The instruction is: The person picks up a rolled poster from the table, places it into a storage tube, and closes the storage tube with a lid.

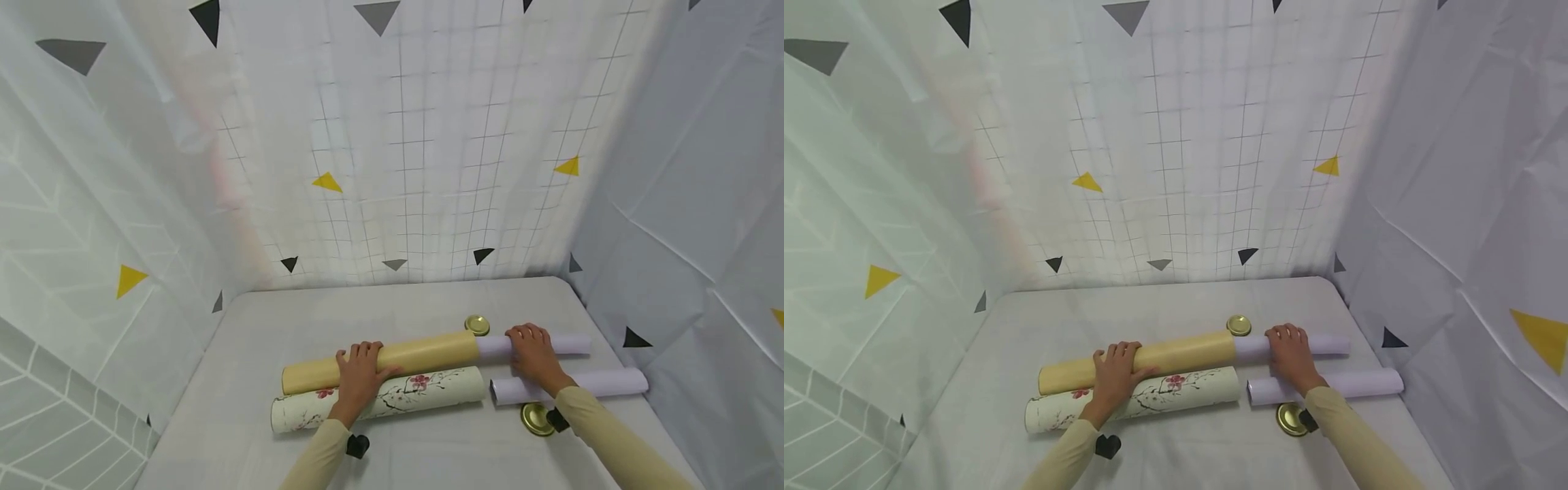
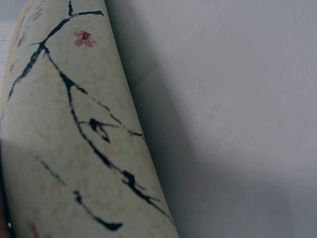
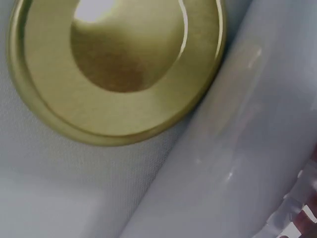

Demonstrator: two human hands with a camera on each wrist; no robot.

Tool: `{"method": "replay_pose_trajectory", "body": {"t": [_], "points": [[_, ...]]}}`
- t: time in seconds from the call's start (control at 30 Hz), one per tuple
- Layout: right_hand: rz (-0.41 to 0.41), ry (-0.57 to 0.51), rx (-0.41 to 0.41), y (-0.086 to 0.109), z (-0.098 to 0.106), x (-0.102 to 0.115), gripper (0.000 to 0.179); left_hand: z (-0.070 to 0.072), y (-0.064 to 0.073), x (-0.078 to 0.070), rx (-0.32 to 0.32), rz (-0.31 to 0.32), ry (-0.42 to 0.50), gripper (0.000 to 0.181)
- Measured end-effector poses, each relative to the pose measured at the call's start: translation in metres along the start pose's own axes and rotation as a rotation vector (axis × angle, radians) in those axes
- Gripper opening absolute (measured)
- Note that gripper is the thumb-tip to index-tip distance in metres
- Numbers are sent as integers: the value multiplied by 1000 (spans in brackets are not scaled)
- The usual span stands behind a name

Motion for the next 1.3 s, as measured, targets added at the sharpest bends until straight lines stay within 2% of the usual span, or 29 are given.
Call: {"method": "replay_pose_trajectory", "body": {"t": [0.1,0.3,0.57,0.77,0.97,1.3], "points": [[4,-4,-25,-2,3,1,49,0,0,0,-5,-7,1,67],[20,-20,-25,-5,5,8,51,0,0,0,10,3,-1,67],[45,-51,0,-10,5,26,53,-1,0,0,34,22,44,67],[65,-59,-18,-16,11,40,54,0,0,-1,30,22,38,67],[62,-62,20,-20,9,49,52,-1,-1,1,32,30,38,68],[108,-53,-42,-18,5,60,60,-5,0,2,15,12,24,68]]}}
Point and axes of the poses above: each hand's wrist, its own y-axis away from the middle knuckle, its own z-axis out of the back of the hand, x = y × z, the point moved 5 cm from there along -y, towards the middle knuckle, and after that the axes turned 11 degrees about y, right-handed, at the moved point
